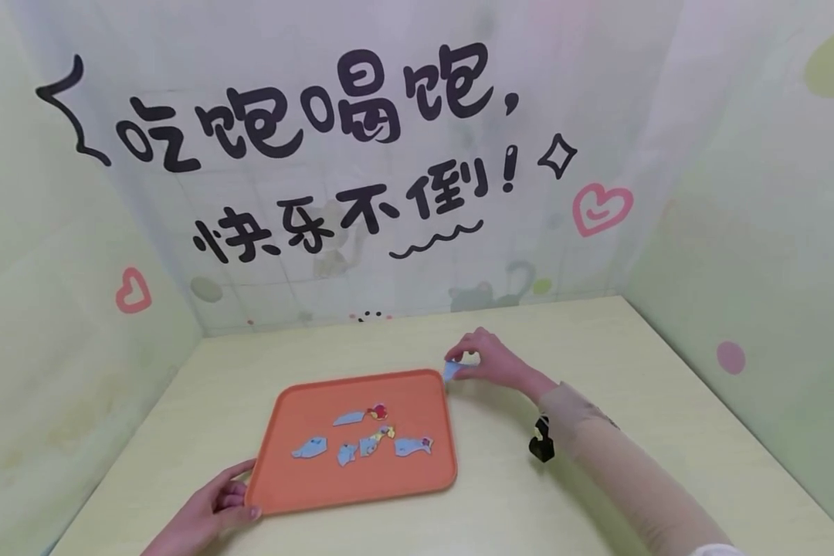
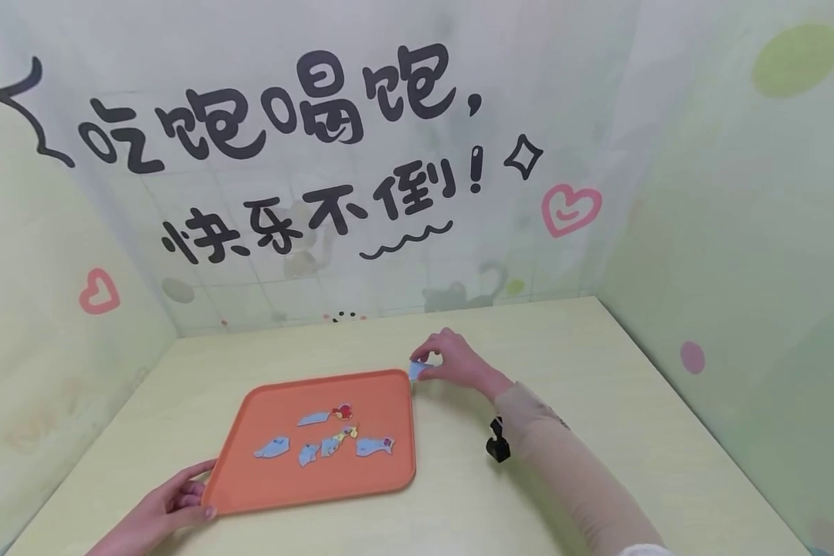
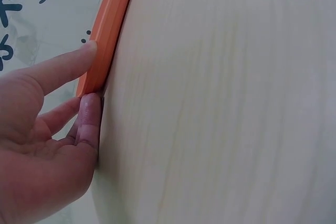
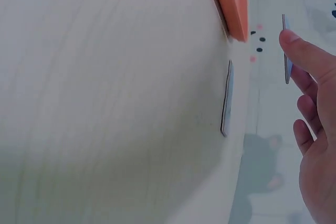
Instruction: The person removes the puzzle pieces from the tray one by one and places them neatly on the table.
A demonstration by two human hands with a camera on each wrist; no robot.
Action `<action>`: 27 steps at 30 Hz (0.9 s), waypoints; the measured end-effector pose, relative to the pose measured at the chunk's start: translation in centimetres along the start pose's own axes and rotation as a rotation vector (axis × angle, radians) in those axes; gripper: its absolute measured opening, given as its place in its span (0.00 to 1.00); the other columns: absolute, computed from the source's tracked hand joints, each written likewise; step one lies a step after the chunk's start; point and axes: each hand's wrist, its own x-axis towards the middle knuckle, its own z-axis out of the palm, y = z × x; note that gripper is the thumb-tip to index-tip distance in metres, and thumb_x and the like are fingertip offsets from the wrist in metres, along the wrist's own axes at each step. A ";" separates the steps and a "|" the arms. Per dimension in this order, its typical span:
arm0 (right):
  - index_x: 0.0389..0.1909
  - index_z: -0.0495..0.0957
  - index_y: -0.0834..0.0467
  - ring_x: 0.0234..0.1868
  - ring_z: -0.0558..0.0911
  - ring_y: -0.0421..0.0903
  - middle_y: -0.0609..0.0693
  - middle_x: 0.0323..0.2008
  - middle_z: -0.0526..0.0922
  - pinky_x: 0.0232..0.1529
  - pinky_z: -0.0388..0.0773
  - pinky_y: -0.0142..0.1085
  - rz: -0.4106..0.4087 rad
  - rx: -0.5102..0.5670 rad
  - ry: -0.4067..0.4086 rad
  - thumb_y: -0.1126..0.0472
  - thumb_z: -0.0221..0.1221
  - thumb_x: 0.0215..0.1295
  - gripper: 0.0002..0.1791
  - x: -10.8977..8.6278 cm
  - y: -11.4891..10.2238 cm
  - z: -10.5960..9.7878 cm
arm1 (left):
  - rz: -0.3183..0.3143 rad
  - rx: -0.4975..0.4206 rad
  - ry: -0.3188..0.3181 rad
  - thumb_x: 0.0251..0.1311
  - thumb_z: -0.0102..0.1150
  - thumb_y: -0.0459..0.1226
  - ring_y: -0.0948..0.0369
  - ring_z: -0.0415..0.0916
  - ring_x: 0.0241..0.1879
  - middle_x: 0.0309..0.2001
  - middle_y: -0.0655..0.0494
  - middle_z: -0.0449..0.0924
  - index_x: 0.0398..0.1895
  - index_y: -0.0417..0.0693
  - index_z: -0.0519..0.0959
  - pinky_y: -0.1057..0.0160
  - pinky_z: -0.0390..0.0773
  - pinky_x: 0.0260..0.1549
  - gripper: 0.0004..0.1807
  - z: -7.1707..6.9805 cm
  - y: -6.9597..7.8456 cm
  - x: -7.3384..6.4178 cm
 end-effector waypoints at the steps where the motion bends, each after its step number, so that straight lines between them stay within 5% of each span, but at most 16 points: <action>1: 0.47 0.86 0.56 0.46 0.74 0.55 0.50 0.41 0.85 0.48 0.66 0.40 0.013 0.011 0.008 0.59 0.71 0.56 0.16 -0.2 0.4 -0.3 | -0.003 -0.005 -0.002 0.58 0.69 0.44 0.64 0.72 0.40 0.47 0.50 0.77 0.75 0.34 0.54 0.69 0.73 0.37 0.48 0.0 -0.1 0.0; 9: 0.47 0.85 0.62 0.45 0.76 0.57 0.54 0.40 0.87 0.49 0.72 0.51 0.082 0.009 0.107 0.61 0.71 0.56 0.18 -1.8 4.1 -2.4 | 0.029 -0.041 -0.039 0.59 0.68 0.42 0.65 0.72 0.38 0.46 0.49 0.76 0.75 0.31 0.51 0.70 0.73 0.37 0.49 0.0 -0.4 -0.2; 17: 0.46 0.85 0.64 0.42 0.80 0.52 0.55 0.37 0.87 0.46 0.74 0.42 0.173 -0.009 0.189 0.62 0.71 0.55 0.17 -3.4 7.5 -3.4 | 0.035 -0.035 -0.033 0.59 0.68 0.43 0.65 0.71 0.37 0.46 0.50 0.76 0.75 0.31 0.52 0.70 0.73 0.36 0.48 0.0 -0.1 -0.1; 27: 0.47 0.85 0.60 0.40 0.76 0.47 0.52 0.38 0.85 0.45 0.68 0.37 0.318 0.078 0.113 0.60 0.71 0.55 0.18 -4.1 8.4 -3.2 | 0.028 -0.022 -0.017 0.59 0.68 0.42 0.65 0.70 0.37 0.45 0.50 0.75 0.75 0.32 0.52 0.70 0.72 0.36 0.48 -0.1 0.0 -0.1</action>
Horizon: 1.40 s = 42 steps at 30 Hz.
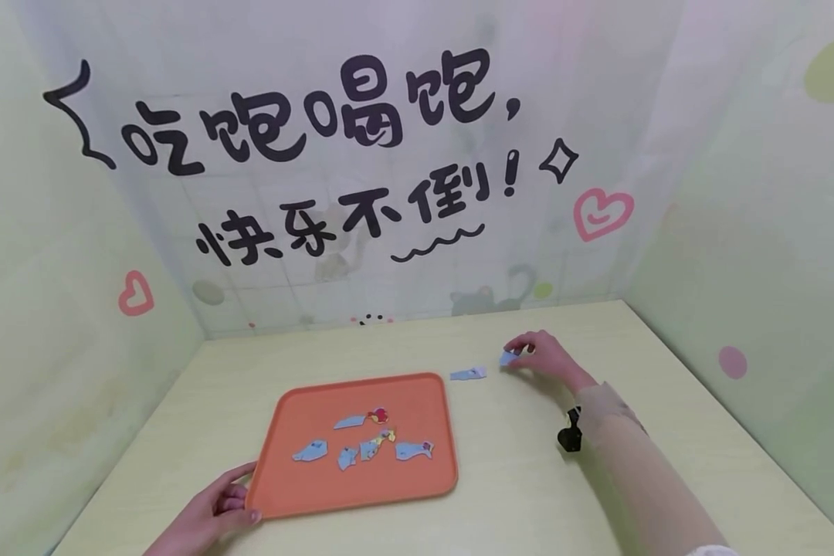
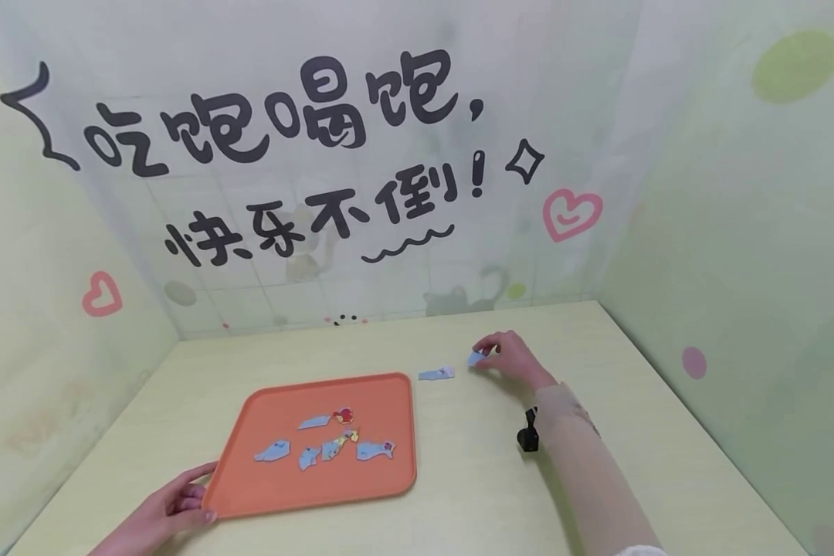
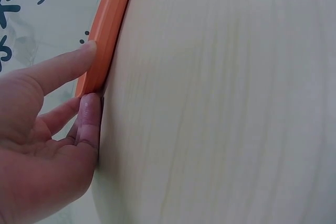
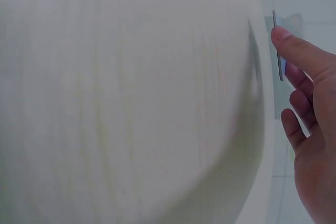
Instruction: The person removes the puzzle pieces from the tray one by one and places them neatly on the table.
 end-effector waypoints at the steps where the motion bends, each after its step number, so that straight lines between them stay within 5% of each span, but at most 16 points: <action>1: 0.47 0.85 0.59 0.39 0.75 0.46 0.52 0.37 0.85 0.44 0.67 0.37 0.015 0.011 -0.013 0.60 0.71 0.55 0.18 0.0 0.0 0.1 | -0.002 0.000 0.002 0.59 0.68 0.42 0.65 0.70 0.37 0.45 0.50 0.76 0.75 0.32 0.52 0.70 0.72 0.36 0.48 0.0 0.0 0.0; 13: 0.53 0.82 0.61 0.41 0.73 0.43 0.56 0.43 0.83 0.46 0.70 0.33 0.076 0.117 -0.151 0.62 0.67 0.61 0.19 -0.4 0.9 0.8 | -0.012 0.007 0.008 0.59 0.68 0.43 0.64 0.72 0.39 0.46 0.50 0.77 0.75 0.32 0.53 0.69 0.73 0.37 0.48 0.0 0.3 0.0; 30: 0.56 0.79 0.66 0.42 0.73 0.44 0.61 0.46 0.82 0.44 0.69 0.29 0.023 0.144 -0.169 0.62 0.65 0.63 0.21 -1.2 0.5 0.5 | -0.029 0.012 0.028 0.58 0.69 0.42 0.61 0.72 0.43 0.47 0.50 0.77 0.74 0.35 0.56 0.68 0.74 0.38 0.47 0.2 0.6 -0.2; 42: 0.64 0.73 0.63 0.55 0.72 0.53 0.61 0.59 0.77 0.56 0.68 0.40 0.038 0.096 -0.201 0.60 0.67 0.60 0.31 -1.0 0.9 0.6 | -0.023 -0.010 0.019 0.57 0.69 0.43 0.61 0.71 0.44 0.48 0.49 0.76 0.75 0.35 0.55 0.68 0.74 0.39 0.47 0.1 0.3 0.0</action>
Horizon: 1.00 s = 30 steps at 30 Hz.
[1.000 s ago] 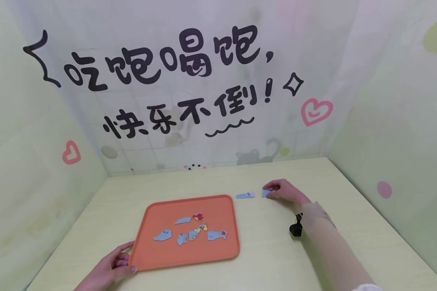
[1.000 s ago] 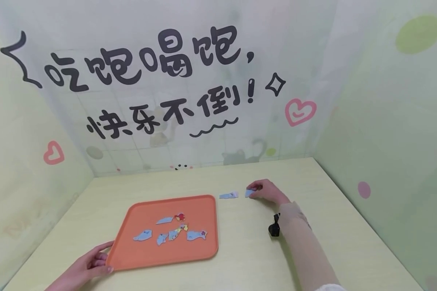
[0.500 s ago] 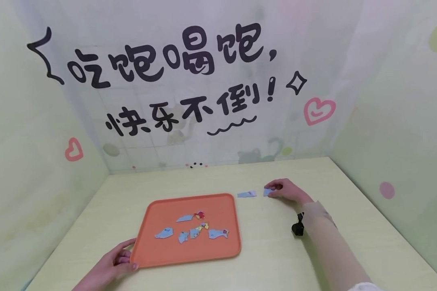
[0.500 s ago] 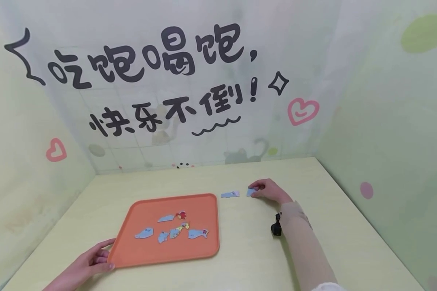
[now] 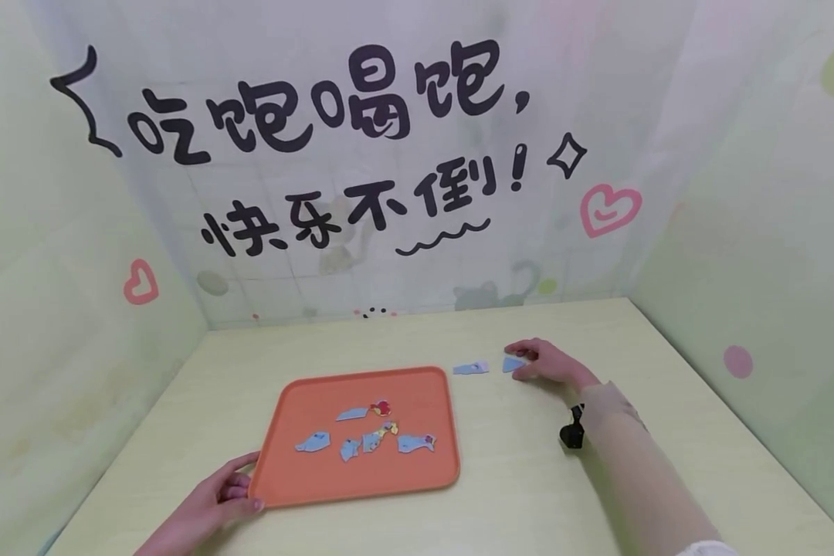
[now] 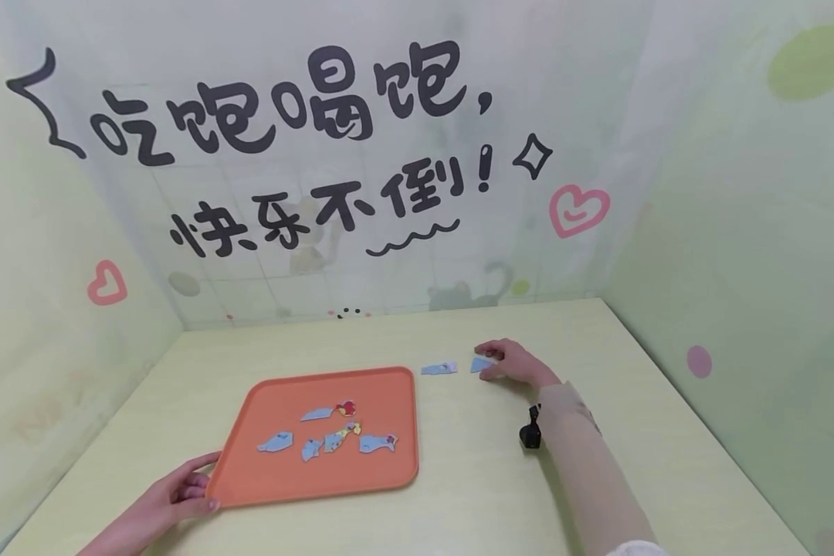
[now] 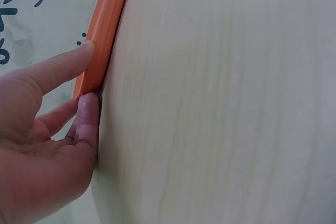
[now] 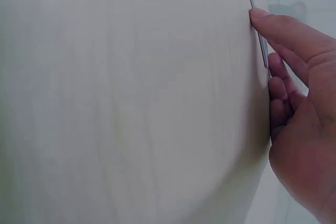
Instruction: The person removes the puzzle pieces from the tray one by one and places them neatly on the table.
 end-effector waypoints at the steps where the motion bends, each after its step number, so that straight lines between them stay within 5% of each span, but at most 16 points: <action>1: 0.64 0.73 0.62 0.56 0.72 0.54 0.61 0.59 0.76 0.57 0.68 0.42 0.006 -0.008 -0.001 0.59 0.68 0.59 0.32 0.0 -0.1 0.0 | 0.003 -0.001 -0.002 0.57 0.70 0.43 0.61 0.71 0.44 0.48 0.49 0.76 0.75 0.35 0.55 0.69 0.74 0.39 0.48 0.0 0.0 0.0; 7: 0.65 0.71 0.60 0.59 0.73 0.59 0.62 0.61 0.75 0.61 0.68 0.54 -0.020 -0.069 0.031 0.58 0.69 0.58 0.34 0.2 -2.0 0.5 | -0.015 -0.008 0.004 0.56 0.70 0.43 0.61 0.71 0.44 0.48 0.49 0.76 0.75 0.37 0.56 0.69 0.75 0.39 0.48 0.2 0.0 -0.2; 12: 0.65 0.72 0.56 0.59 0.73 0.59 0.60 0.62 0.74 0.57 0.70 0.54 -0.091 -0.057 0.045 0.58 0.68 0.60 0.32 0.6 -4.6 1.4 | -0.008 -0.012 0.005 0.57 0.70 0.42 0.61 0.71 0.44 0.48 0.49 0.76 0.75 0.36 0.55 0.69 0.75 0.39 0.48 0.1 0.2 -0.1; 19: 0.63 0.74 0.56 0.57 0.74 0.59 0.59 0.61 0.77 0.59 0.68 0.58 -0.239 -0.005 -0.019 0.59 0.69 0.59 0.30 0.6 -7.9 4.0 | -0.028 -0.018 0.008 0.57 0.70 0.42 0.61 0.72 0.44 0.49 0.49 0.76 0.75 0.36 0.54 0.69 0.75 0.39 0.48 0.1 0.3 -0.1; 30: 0.59 0.78 0.54 0.54 0.76 0.54 0.53 0.54 0.81 0.57 0.68 0.52 -0.365 -0.045 -0.104 0.57 0.71 0.58 0.27 -0.3 -11.3 8.1 | -0.030 -0.037 0.001 0.57 0.70 0.41 0.61 0.72 0.44 0.49 0.48 0.76 0.75 0.36 0.54 0.69 0.75 0.39 0.48 0.0 0.3 0.0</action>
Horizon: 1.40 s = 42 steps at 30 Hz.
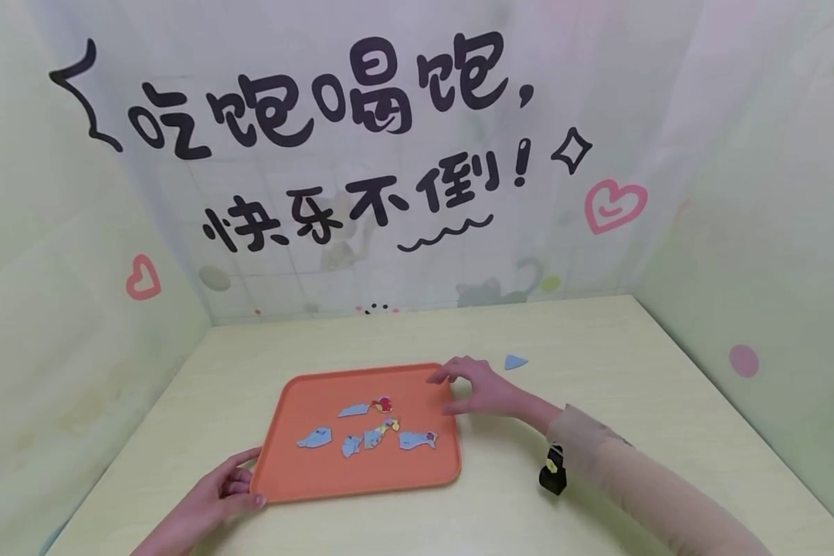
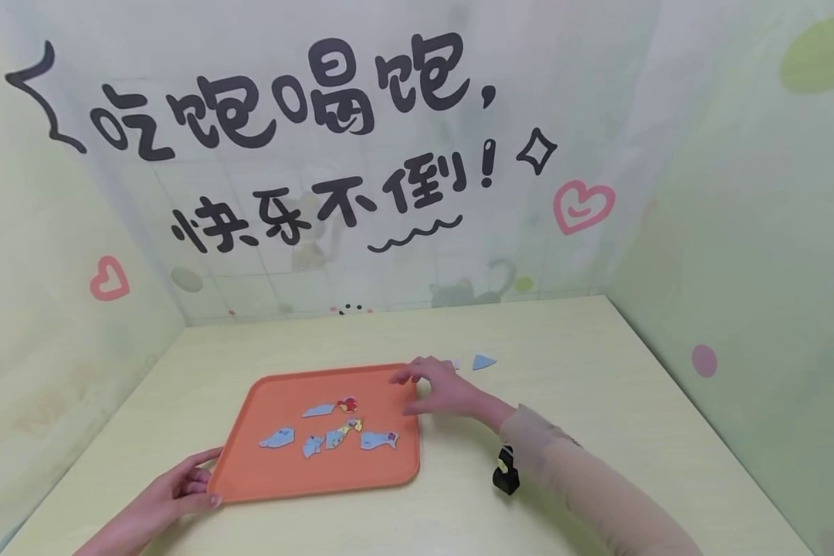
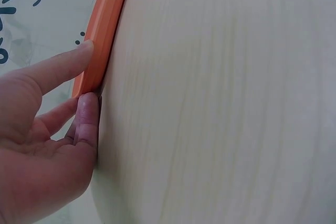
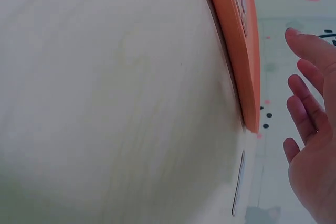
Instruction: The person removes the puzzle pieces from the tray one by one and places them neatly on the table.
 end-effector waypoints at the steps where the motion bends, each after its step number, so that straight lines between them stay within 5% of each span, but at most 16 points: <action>1: 0.59 0.78 0.54 0.53 0.76 0.53 0.52 0.53 0.82 0.57 0.68 0.51 -0.007 -0.005 -0.005 0.57 0.71 0.58 0.27 0.0 -0.2 0.3 | 0.007 -0.003 -0.003 0.58 0.69 0.41 0.60 0.71 0.44 0.49 0.48 0.75 0.75 0.35 0.53 0.69 0.75 0.39 0.48 0.0 0.0 0.0; 16: 0.54 0.82 0.41 0.58 0.69 0.39 0.38 0.50 0.78 0.59 0.56 0.47 0.003 -0.213 -0.112 0.46 0.68 0.59 0.21 -0.7 -2.1 3.7 | 0.002 -0.027 -0.002 0.56 0.71 0.40 0.60 0.70 0.45 0.49 0.48 0.73 0.75 0.37 0.54 0.69 0.75 0.40 0.49 -0.1 0.3 -0.2; 36: 0.49 0.86 0.41 0.46 0.70 0.34 0.36 0.39 0.79 0.55 0.57 0.42 -0.045 -0.332 -0.195 0.46 0.69 0.58 0.17 -0.2 -3.0 3.4 | 0.010 -0.014 -0.010 0.56 0.70 0.41 0.62 0.71 0.44 0.49 0.48 0.74 0.75 0.37 0.54 0.70 0.74 0.40 0.48 0.0 0.0 -0.3; 42: 0.45 0.86 0.42 0.44 0.69 0.33 0.34 0.38 0.78 0.56 0.58 0.42 0.015 -0.332 -0.213 0.49 0.70 0.57 0.14 0.3 -3.3 3.6 | -0.014 -0.011 0.002 0.56 0.71 0.41 0.61 0.71 0.44 0.49 0.49 0.74 0.75 0.39 0.54 0.69 0.75 0.39 0.48 0.0 0.0 -0.1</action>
